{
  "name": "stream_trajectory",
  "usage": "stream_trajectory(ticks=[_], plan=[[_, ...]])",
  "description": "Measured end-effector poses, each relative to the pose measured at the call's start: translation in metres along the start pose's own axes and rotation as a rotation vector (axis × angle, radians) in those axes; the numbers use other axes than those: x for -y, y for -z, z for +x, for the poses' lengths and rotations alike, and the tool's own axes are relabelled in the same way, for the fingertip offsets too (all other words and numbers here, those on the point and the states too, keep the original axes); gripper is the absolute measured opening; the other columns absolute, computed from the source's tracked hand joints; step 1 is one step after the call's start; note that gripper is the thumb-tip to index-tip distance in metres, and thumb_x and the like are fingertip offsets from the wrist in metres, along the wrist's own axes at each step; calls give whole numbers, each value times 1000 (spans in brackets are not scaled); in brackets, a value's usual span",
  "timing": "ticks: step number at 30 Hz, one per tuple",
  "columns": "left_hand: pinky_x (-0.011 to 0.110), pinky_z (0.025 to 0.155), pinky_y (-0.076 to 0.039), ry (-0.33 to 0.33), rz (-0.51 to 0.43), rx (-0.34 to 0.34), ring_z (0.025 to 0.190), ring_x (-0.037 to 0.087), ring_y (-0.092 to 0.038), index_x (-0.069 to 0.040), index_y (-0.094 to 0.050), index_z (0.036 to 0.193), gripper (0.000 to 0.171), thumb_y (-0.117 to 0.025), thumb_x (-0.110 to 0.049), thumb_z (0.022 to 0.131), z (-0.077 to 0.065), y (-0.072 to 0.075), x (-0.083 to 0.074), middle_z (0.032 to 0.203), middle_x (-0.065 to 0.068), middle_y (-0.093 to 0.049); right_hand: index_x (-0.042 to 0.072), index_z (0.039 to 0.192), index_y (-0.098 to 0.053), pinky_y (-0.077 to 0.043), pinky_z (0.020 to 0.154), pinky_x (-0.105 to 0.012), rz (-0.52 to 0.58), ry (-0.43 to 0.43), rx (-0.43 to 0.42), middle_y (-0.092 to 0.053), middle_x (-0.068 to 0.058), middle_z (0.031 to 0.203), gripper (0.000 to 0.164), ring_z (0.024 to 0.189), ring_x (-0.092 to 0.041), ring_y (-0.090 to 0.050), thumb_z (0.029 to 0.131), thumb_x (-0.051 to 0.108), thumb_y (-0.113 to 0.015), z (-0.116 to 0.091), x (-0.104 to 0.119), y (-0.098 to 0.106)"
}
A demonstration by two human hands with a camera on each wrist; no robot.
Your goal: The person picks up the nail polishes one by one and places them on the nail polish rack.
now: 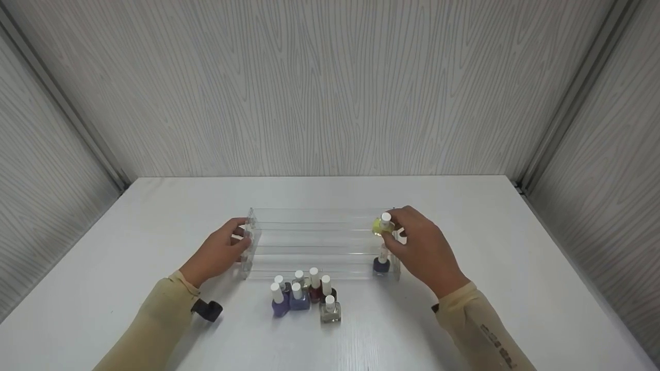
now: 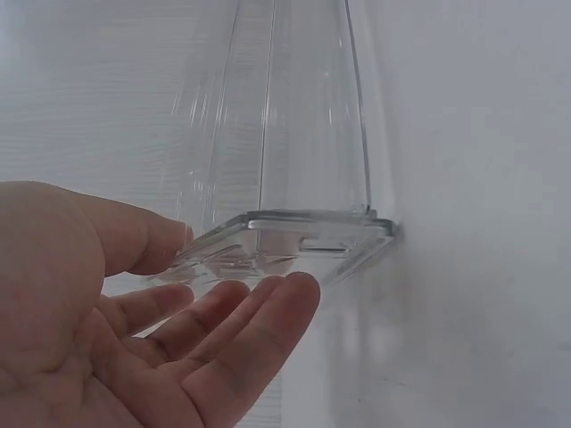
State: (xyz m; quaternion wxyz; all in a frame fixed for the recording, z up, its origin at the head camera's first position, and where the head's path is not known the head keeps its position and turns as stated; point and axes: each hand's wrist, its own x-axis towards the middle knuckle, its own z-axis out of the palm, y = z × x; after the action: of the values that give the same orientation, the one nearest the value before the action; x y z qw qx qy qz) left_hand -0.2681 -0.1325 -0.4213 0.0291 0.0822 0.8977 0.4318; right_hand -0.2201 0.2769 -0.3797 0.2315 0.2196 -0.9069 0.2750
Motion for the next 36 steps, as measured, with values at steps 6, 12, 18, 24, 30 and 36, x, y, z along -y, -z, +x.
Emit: stream_trajectory(ticks=[6, 12, 18, 24, 30, 36], plan=[[46, 95, -52, 5, -23, -10, 120, 26, -62, -12, -24, 164, 64, -51, -19, 107, 0, -1, -1, 140, 16, -54, 8, 117, -69, -55, 79, -27, -18, -19, -10, -68, 1, 106, 29, 96, -18, -67, 90, -1, -76, 0, -6, 1], [46, 95, -52, -2, -13, -16, 117, 25, -62, -13, -24, 165, 65, -52, -16, 106, 0, 0, 0, 138, 16, -56, 9, 116, -69, -54, 79, -25, -10, -24, -1, -69, 1, 106, 27, 95, -16, -66, 91, 0, -76, 0, -10, 0], [44, 93, -52, 0, -6, -10, 115, 24, -62, -13, -24, 165, 65, -52, -16, 107, -1, 1, -1, 138, 15, -56, 8, 116, -69, -54, 80, -28, -30, -31, 1, -69, 1, 105, 28, 94, -17, -66, 90, -1, -77, 0, -16, -3], [45, 96, -51, 5, -6, -13, 115, 24, -62, -13, -24, 165, 65, -52, -17, 107, -1, 1, -3, 139, 15, -56, 7, 119, -68, -56, 82, -36, 14, -80, 58, -70, -2, 105, 28, 95, -19, -67, 92, 3, -76, 1, -21, -10], [46, 96, -51, -3, 16, -20, 114, 24, -62, -13, -25, 165, 64, -52, -17, 107, 0, -1, -5, 137, 15, -57, 9, 122, -67, -52, 84, -49, 56, -151, 131, -72, -4, 107, 27, 101, -27, -68, 97, 11, -74, 3, -28, -15], [46, 97, -51, -4, 40, -34, 114, 25, -63, -12, -27, 164, 64, -54, -16, 106, 0, -2, -4, 135, 14, -58, 9, 124, -67, -49, 86, -50, 22, -135, 182, -72, -3, 108, 29, 105, -27, -68, 95, 11, -75, 8, -32, -17]])
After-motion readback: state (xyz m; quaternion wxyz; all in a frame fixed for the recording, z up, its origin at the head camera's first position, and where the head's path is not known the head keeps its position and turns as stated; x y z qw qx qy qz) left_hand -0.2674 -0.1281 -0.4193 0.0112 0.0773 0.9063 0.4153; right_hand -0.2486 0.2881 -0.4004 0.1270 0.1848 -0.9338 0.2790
